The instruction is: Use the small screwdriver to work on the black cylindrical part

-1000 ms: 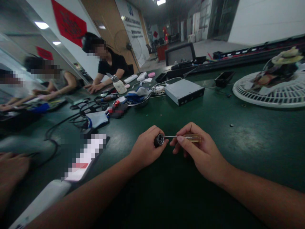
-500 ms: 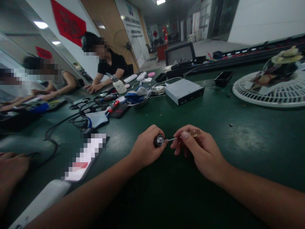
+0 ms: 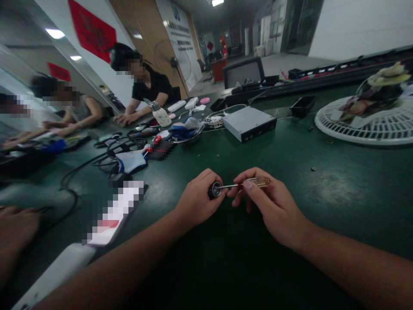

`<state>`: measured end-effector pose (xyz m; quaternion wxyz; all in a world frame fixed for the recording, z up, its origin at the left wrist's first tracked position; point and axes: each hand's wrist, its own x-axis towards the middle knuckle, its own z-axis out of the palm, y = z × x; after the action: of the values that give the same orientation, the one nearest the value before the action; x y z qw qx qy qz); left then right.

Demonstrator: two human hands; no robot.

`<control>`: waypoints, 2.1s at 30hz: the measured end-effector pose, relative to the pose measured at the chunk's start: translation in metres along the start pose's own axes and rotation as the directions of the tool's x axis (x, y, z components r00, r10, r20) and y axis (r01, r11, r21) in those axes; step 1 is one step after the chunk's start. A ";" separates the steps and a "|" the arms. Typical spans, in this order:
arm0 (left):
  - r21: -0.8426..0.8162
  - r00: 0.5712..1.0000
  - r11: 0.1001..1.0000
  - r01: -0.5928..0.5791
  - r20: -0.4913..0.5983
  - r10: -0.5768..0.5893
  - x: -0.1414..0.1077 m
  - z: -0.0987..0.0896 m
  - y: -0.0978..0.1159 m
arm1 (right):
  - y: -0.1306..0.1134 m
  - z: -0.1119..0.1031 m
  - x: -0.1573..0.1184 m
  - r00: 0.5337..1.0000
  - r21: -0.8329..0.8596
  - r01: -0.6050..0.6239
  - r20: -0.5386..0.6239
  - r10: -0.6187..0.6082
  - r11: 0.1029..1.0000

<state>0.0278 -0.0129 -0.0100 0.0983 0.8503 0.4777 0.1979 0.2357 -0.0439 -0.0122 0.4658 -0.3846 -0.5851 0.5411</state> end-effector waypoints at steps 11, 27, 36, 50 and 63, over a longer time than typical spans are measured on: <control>0.005 1.000 1.000 0.007 0.001 -0.007 0.000 0.000 0.000 | 0.000 0.001 0.000 0.998 0.009 0.006 -0.056 -0.006 1.000; -0.022 1.000 1.000 -0.006 0.007 0.006 0.000 -0.001 -0.001 | 0.000 0.000 -0.001 1.000 0.023 0.017 0.021 -0.018 1.000; 0.037 1.000 0.999 -0.012 0.009 0.012 0.001 -0.004 0.001 | -0.003 0.002 -0.002 0.999 -0.012 0.029 0.025 -0.029 0.999; 0.102 1.000 0.995 -0.009 -0.017 0.011 0.005 -0.009 0.004 | -0.010 0.004 0.003 0.997 -0.058 0.009 -0.080 -0.013 0.998; -0.024 0.996 1.000 -0.009 -0.087 0.007 0.005 -0.016 0.012 | -0.024 0.001 0.002 0.999 0.027 0.046 0.026 -0.047 0.999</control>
<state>0.0323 -0.0148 0.0100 0.0870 0.8416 0.4756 0.2408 0.2355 -0.0450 0.0119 0.4752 -0.3575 -0.5931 0.5428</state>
